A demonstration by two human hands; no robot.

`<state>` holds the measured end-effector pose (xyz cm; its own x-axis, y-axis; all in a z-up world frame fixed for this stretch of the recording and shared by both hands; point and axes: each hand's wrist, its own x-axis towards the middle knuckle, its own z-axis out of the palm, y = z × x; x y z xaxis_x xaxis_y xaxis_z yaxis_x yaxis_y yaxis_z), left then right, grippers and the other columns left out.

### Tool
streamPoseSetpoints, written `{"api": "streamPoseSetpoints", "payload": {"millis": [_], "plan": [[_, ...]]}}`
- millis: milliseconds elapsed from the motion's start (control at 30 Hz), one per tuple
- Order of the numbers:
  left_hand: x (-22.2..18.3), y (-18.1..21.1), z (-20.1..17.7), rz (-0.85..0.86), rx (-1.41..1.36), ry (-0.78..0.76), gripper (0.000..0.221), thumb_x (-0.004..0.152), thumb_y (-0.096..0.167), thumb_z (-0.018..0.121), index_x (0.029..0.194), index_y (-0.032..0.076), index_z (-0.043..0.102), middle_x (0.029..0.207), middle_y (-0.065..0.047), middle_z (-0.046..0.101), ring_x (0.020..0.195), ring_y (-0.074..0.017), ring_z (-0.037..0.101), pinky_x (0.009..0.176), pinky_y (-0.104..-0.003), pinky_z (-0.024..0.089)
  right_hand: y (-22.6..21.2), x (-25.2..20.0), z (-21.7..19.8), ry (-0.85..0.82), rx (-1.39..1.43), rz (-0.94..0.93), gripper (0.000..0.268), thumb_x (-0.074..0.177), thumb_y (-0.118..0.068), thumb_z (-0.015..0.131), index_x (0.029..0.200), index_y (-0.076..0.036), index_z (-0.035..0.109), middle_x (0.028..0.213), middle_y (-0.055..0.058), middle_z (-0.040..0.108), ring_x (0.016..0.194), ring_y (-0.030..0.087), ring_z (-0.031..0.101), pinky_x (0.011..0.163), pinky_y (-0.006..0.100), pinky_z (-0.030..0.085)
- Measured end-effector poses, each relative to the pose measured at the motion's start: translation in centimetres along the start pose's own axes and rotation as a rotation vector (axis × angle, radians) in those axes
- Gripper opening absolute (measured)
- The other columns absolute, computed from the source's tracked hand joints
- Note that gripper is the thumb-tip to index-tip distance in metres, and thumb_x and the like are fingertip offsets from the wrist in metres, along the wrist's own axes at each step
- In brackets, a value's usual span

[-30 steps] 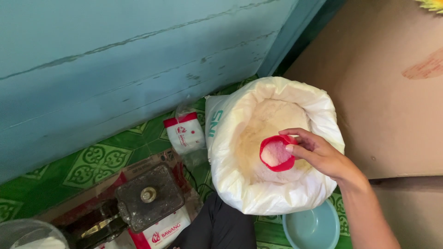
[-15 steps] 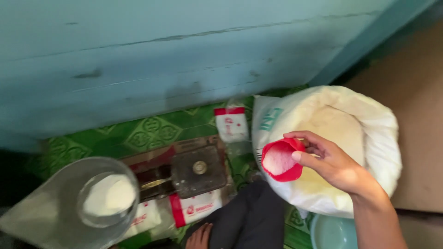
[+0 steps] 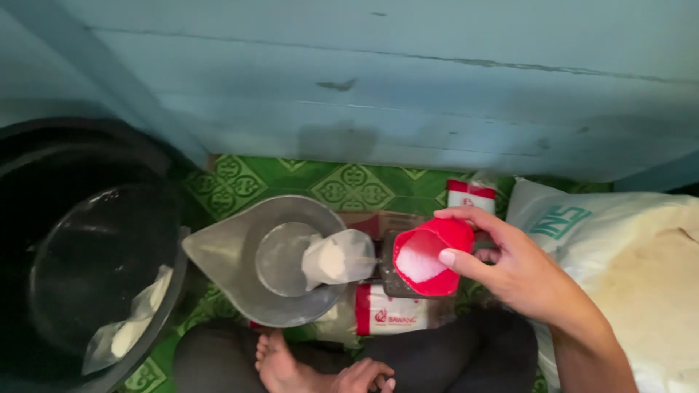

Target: Scooping flour from a large sack into smaller plastic bags using a red cup.

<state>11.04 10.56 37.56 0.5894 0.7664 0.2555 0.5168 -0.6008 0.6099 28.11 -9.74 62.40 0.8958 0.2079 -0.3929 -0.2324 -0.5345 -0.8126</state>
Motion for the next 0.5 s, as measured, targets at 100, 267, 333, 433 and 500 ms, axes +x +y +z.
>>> {"api": "streamPoseSetpoints", "payload": {"millis": [100, 267, 333, 433, 500], "plan": [[-2.1, 3.5, -3.5, 0.334, -0.705, -0.596, 0.006, 0.059, 0.009, 0.073, 0.06, 0.015, 0.071, 0.047, 0.007, 0.052, 0.035, -0.0063, 0.043, 0.033, -0.018, 0.035, -2.8, 0.2, 2.5, 0.076, -0.122, 0.033, 0.05, 0.071, -0.016, 0.075, 0.121, -0.012, 0.069, 0.114, 0.0, 0.072, 0.073, 0.013, 0.063, 0.065, 0.025, 0.053], [9.4, 10.1, -9.8, 0.228, -0.464, -0.519, 0.02, 0.074, 0.019, 0.071, 0.061, 0.013, 0.057, 0.048, 0.002, 0.044, 0.04, -0.0154, 0.041, 0.04, -0.03, 0.038, -4.7, 0.5, 5.1, 0.176, -0.411, 0.004, 0.056, 0.069, -0.03, 0.076, 0.123, -0.018, 0.066, 0.104, 0.003, 0.071, 0.071, 0.016, 0.065, 0.066, 0.028, 0.055], [12.4, 11.4, -10.1, 0.22, -0.402, -0.506, 0.029, 0.079, 0.025, 0.07, 0.061, 0.013, 0.052, 0.048, 0.001, 0.043, 0.039, -0.0188, 0.04, 0.04, -0.035, 0.036, -5.0, 0.6, 6.0, 0.204, -0.453, -0.01, 0.058, 0.068, -0.031, 0.076, 0.122, -0.015, 0.066, 0.104, 0.005, 0.072, 0.069, 0.018, 0.066, 0.064, 0.03, 0.055], [15.2, 12.9, -9.5, 0.246, -0.207, -0.572, 0.038, 0.079, 0.039, 0.07, 0.059, 0.014, 0.049, 0.048, -0.002, 0.053, 0.042, -0.0276, 0.051, 0.047, -0.037, 0.045, -5.2, 0.7, 7.0, 0.235, -0.567, 0.007, 0.061, 0.068, -0.042, 0.076, 0.124, -0.018, 0.066, 0.097, 0.011, 0.066, 0.071, 0.024, 0.064, 0.067, 0.034, 0.053], [16.5, 13.8, -8.7, 0.255, -0.043, -0.732, 0.048, 0.082, 0.049, 0.065, 0.057, 0.01, 0.052, 0.055, -0.009, 0.062, 0.051, -0.0353, 0.058, 0.056, -0.042, 0.05, -5.0, 0.8, 7.6, 0.285, -0.587, 0.02, 0.066, 0.066, -0.046, 0.078, 0.125, -0.019, 0.066, 0.109, 0.015, 0.062, 0.083, 0.029, 0.066, 0.074, 0.037, 0.054]]}}
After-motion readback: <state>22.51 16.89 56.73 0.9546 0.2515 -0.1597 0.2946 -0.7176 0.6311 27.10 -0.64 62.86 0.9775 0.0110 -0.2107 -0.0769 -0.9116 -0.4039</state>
